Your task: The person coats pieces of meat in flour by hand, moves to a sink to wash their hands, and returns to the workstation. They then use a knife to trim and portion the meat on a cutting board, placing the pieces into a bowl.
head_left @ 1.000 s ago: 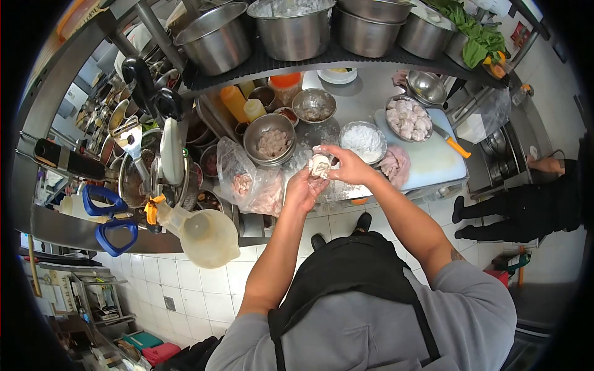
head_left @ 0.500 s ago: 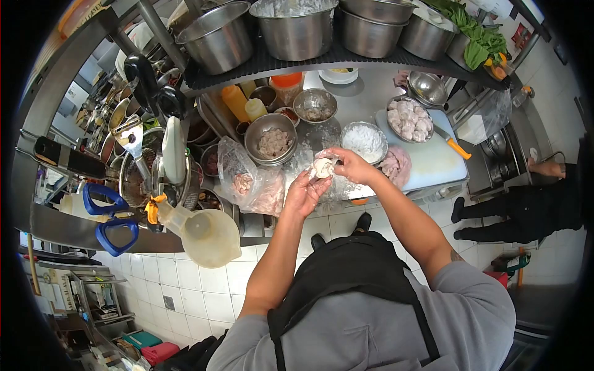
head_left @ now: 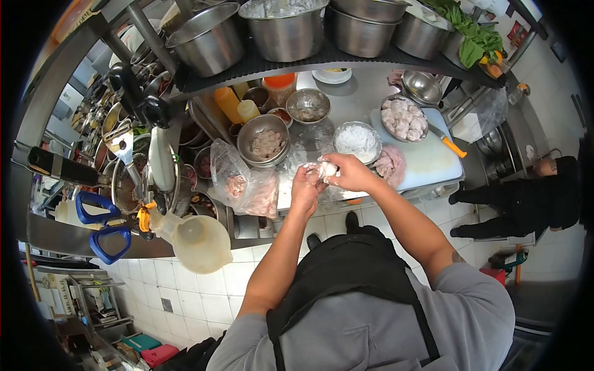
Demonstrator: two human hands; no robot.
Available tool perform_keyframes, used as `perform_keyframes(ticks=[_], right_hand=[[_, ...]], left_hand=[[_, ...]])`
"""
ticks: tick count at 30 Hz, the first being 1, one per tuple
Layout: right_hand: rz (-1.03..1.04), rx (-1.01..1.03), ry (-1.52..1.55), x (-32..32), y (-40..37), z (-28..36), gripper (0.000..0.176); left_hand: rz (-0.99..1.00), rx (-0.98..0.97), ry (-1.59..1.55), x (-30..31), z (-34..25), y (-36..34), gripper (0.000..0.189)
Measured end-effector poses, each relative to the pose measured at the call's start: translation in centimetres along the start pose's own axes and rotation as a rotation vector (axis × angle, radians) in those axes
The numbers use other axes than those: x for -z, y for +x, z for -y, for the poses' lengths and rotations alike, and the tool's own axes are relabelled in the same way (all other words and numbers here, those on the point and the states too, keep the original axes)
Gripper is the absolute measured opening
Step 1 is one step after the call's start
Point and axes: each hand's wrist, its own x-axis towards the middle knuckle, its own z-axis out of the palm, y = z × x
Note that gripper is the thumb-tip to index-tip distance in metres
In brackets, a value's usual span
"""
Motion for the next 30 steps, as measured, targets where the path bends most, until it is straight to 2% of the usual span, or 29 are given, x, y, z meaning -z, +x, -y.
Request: perform_keyframes(ticks=[3,6,9,12,15,18,21,24,27,30], right_hand=[[0.027,-0.158,0.090,1.4,0.4,-2.3,0.054],[-0.195,-0.213,-0.070,3.5,1.8,-7.8,0.052],[-0.122,-0.168,-0.383,3.6,4.2,-15.7,0.050],[-0.046,-0.045,-0.502,2.1,4.5,-19.8,0.051],[0.152,-0.145,-0.392,3.3,5.7,-19.5,0.051],[0.380,-0.164,-0.519,4.1,6.5,-19.0,0.052],[0.390,-0.051,-0.629,3.3,6.5,-19.5,0.054],[0.249,0.043,-0.707,3.3,5.9,-19.7,0.051],[0.442,-0.122,-0.537,4.4,7.1,-19.5,0.050],[0.437,-0.015,-0.612,3.4,6.3,-20.2,0.052]], left_hand=[[-0.146,0.068,0.082,-0.5,0.0,0.6,0.033],[-0.222,-0.025,0.196,2.5,1.7,1.2,0.039],[-0.256,0.009,0.223,3.6,0.5,-0.8,0.036],[-0.291,0.028,0.216,5.3,0.4,-2.9,0.034],[-0.366,0.002,0.196,6.2,0.2,-5.8,0.032],[-0.476,-0.005,0.111,7.0,0.5,-8.4,0.030],[-0.554,-0.019,0.048,7.7,1.5,-10.2,0.029],[-0.647,-0.022,0.039,8.1,2.4,-11.4,0.027],[-0.699,-0.035,0.011,8.3,2.8,-12.1,0.029],[-0.738,-0.041,0.001,8.5,3.1,-12.2,0.028]])
